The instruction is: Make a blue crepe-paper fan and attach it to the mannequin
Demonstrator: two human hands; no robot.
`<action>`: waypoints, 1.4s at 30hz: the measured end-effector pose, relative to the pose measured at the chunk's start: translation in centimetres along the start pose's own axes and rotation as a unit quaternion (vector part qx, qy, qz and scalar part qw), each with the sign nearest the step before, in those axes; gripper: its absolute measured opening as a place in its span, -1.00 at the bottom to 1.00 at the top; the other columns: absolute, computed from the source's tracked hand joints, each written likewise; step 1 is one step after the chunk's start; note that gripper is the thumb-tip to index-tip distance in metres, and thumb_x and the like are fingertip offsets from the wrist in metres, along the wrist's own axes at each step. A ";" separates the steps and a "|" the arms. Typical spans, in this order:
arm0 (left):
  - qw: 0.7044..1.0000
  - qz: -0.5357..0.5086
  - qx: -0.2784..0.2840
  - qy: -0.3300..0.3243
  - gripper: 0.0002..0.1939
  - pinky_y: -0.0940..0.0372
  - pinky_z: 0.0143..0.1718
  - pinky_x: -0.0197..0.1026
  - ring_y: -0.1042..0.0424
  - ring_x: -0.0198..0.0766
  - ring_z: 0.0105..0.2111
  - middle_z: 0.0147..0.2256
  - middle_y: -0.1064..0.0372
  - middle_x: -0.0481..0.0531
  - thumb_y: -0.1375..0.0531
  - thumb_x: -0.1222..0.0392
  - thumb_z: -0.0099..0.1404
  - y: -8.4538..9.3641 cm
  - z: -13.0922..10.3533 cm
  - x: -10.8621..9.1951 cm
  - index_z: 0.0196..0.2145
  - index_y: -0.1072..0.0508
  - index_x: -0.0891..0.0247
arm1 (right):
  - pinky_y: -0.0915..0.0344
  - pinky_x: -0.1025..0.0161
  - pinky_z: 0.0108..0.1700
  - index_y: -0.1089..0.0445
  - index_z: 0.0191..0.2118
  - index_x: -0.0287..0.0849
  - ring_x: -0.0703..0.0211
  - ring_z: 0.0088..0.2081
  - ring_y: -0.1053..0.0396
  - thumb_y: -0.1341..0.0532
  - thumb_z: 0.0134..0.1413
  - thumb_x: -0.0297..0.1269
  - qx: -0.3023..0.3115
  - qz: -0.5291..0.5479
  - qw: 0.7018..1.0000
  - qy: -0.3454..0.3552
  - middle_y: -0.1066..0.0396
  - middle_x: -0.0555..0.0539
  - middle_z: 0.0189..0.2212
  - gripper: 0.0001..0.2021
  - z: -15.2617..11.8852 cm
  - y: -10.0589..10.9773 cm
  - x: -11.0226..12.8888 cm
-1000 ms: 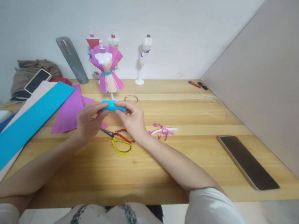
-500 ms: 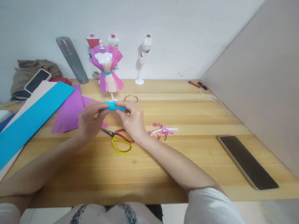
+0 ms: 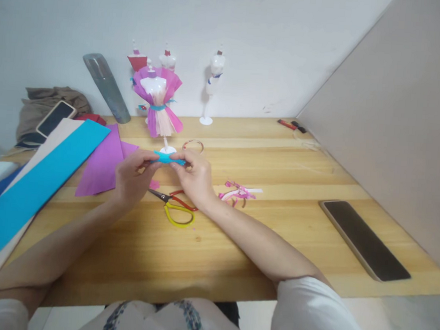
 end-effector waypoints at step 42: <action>0.976 -0.155 0.018 0.152 -0.83 -0.48 -0.26 -0.24 -0.58 -0.22 -0.21 -0.03 -0.57 0.14 -0.35 0.17 0.17 -0.8 -0.6 2.4 -0.25 -0.58 0.21 | -0.42 0.15 -0.16 -0.46 -0.39 -0.11 0.14 -0.26 -0.46 -0.38 -0.10 -0.25 0.004 0.117 0.990 -0.083 -0.53 -0.03 -0.33 -0.87 -0.2 -0.6 -1.1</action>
Point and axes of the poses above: each hand's wrist, its own z-axis towards the middle knuckle, its own y-axis out of the back of the hand, x = y × z, the point moved 7 cm from there along z, towards the middle knuckle
